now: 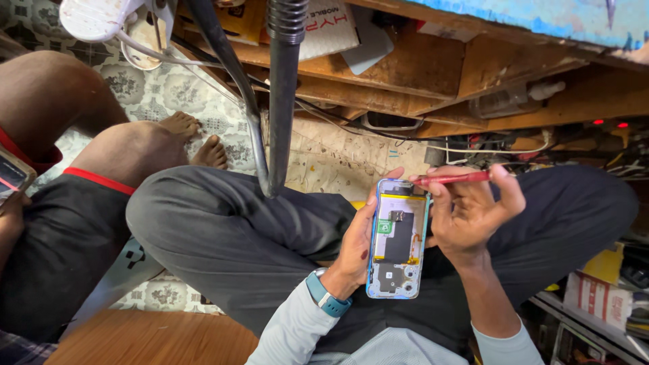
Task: The person holds a disassembled smartphone and uses a red plastic pry tool to carefully separate the screen assembly from the phone's frame. They work along the edges of the device to release the adhesive or clips holding the components together.
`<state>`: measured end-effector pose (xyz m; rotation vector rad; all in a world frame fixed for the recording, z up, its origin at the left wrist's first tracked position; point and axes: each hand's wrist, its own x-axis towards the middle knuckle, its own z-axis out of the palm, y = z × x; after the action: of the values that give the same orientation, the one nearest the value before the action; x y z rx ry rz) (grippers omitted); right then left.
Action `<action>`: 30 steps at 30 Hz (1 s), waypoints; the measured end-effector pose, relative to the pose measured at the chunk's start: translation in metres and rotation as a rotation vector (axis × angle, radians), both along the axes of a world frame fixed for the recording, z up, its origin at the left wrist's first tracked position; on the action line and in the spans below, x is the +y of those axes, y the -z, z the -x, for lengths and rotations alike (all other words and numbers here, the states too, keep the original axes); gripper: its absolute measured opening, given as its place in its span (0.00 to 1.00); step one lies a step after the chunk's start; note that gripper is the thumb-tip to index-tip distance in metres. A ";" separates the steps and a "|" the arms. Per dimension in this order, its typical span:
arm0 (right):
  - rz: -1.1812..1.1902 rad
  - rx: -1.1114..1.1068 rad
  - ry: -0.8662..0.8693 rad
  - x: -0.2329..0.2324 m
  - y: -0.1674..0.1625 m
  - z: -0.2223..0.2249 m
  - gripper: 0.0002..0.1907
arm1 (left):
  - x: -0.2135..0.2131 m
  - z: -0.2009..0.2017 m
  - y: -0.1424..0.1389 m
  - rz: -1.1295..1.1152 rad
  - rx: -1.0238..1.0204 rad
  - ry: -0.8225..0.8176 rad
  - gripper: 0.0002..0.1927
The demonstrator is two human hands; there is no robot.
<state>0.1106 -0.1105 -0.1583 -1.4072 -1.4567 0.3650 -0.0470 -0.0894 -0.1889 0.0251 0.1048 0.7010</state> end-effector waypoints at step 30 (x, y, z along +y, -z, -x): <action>-0.182 0.056 -0.022 0.024 -0.037 0.021 0.14 | -0.001 -0.005 0.000 0.031 0.082 0.036 0.29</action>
<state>0.0894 -0.0870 -0.1208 -1.2267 -1.4240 0.2757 -0.0421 -0.0905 -0.1893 0.0265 0.1936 0.6619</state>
